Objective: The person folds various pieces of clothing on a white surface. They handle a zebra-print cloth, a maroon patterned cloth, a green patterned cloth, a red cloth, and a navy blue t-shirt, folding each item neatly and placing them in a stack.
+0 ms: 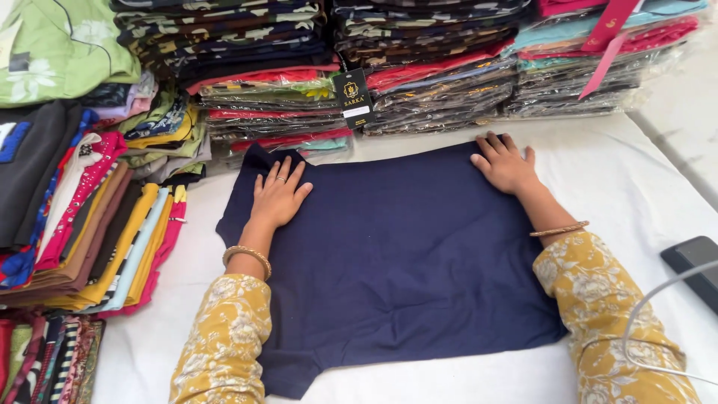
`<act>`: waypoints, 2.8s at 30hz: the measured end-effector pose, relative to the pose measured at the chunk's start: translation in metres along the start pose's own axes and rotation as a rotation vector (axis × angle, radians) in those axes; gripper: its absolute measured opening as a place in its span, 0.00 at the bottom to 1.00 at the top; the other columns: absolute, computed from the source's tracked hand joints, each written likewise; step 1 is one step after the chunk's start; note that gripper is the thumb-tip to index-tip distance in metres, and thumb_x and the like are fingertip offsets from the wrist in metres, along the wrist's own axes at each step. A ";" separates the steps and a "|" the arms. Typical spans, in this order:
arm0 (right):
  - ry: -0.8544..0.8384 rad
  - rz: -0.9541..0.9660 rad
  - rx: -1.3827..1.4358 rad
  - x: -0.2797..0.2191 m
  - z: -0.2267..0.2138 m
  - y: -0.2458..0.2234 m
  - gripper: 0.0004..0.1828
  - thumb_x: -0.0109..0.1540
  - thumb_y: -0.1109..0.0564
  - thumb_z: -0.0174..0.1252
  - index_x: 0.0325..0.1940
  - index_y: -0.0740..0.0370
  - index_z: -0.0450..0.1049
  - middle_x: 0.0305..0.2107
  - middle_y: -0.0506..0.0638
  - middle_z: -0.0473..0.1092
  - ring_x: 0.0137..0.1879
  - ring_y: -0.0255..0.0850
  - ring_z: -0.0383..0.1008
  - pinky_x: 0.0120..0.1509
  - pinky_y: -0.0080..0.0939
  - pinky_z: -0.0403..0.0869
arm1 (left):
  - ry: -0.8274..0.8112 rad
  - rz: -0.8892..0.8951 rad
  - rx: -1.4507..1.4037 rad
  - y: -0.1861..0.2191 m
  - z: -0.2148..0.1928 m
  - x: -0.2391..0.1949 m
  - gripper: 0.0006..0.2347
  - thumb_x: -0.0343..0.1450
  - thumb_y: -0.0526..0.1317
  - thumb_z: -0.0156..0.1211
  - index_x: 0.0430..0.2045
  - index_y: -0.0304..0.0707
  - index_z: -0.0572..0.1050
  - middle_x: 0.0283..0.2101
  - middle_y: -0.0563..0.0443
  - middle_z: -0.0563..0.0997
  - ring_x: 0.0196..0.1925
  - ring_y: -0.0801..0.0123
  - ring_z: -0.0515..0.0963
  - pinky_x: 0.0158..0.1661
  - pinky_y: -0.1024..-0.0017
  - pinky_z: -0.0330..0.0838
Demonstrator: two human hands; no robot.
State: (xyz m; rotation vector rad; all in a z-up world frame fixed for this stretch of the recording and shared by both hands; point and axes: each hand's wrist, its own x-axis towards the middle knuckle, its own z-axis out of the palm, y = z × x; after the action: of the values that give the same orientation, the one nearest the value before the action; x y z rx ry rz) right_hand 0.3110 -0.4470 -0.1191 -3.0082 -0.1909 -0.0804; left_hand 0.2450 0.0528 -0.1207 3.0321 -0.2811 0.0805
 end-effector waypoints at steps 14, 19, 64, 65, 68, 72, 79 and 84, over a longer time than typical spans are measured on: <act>-0.070 -0.062 -0.095 -0.073 0.001 -0.075 0.40 0.64 0.26 0.36 0.78 0.41 0.50 0.77 0.51 0.40 0.82 0.54 0.37 0.72 0.84 0.43 | -0.058 -0.107 -0.078 0.101 -0.016 -0.089 0.29 0.76 0.62 0.37 0.72 0.60 0.52 0.78 0.44 0.44 0.78 0.36 0.38 0.64 0.22 0.32; -0.067 -0.567 -0.071 -0.229 -0.024 -0.146 0.41 0.65 0.31 0.47 0.78 0.46 0.50 0.76 0.53 0.44 0.80 0.56 0.39 0.70 0.81 0.47 | -0.109 0.315 -0.040 0.156 -0.014 -0.179 0.31 0.74 0.62 0.44 0.72 0.60 0.51 0.78 0.45 0.44 0.77 0.39 0.41 0.62 0.22 0.36; -0.067 -0.098 0.193 -0.332 -0.067 0.086 0.12 0.61 0.57 0.61 0.48 0.54 0.81 0.47 0.45 0.80 0.57 0.39 0.78 0.66 0.43 0.74 | -0.234 0.195 -0.322 0.014 -0.109 -0.330 0.06 0.68 0.34 0.54 0.36 0.40 0.75 0.45 0.49 0.82 0.52 0.59 0.79 0.54 0.64 0.71; -0.125 -0.018 0.249 -0.327 -0.065 0.096 0.12 0.63 0.57 0.60 0.51 0.54 0.81 0.46 0.45 0.80 0.54 0.39 0.80 0.63 0.43 0.76 | -0.355 -0.042 -0.542 0.009 -0.104 -0.319 0.07 0.72 0.35 0.49 0.40 0.39 0.74 0.38 0.48 0.85 0.43 0.62 0.85 0.47 0.67 0.77; -0.118 -0.009 0.460 -0.276 -0.079 0.100 0.12 0.68 0.56 0.55 0.53 0.59 0.80 0.46 0.50 0.80 0.55 0.41 0.79 0.63 0.46 0.74 | -0.235 -0.232 -0.601 -0.018 -0.117 -0.278 0.08 0.80 0.42 0.48 0.43 0.40 0.73 0.29 0.40 0.78 0.33 0.60 0.77 0.38 0.64 0.74; -0.242 0.064 0.439 -0.232 -0.102 0.065 0.16 0.65 0.51 0.59 0.54 0.59 0.80 0.42 0.51 0.79 0.48 0.43 0.77 0.56 0.44 0.74 | -0.177 -0.391 -0.950 -0.056 -0.077 -0.229 0.08 0.79 0.42 0.48 0.47 0.41 0.70 0.34 0.47 0.78 0.37 0.68 0.75 0.39 0.68 0.73; -0.367 0.181 0.886 -0.232 -0.086 0.085 0.19 0.64 0.52 0.60 0.58 0.60 0.78 0.30 0.46 0.71 0.35 0.34 0.64 0.42 0.36 0.65 | -0.403 -0.580 -1.003 -0.025 -0.121 -0.241 0.19 0.75 0.40 0.54 0.62 0.57 0.66 0.47 0.53 0.76 0.49 0.76 0.73 0.47 0.72 0.67; -0.379 0.164 0.796 -0.239 -0.108 0.069 0.23 0.60 0.57 0.63 0.60 0.57 0.75 0.19 0.42 0.62 0.28 0.33 0.60 0.35 0.36 0.63 | -0.645 -0.264 -0.868 -0.063 -0.100 -0.246 0.18 0.72 0.36 0.62 0.58 0.48 0.72 0.51 0.56 0.79 0.43 0.68 0.75 0.46 0.72 0.70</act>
State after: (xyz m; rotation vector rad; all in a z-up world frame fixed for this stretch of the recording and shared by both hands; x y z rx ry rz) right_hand 0.0779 -0.5577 -0.0348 -2.2017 0.0009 0.4689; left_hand 0.0108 0.1687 -0.0419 2.1110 0.0516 -0.8148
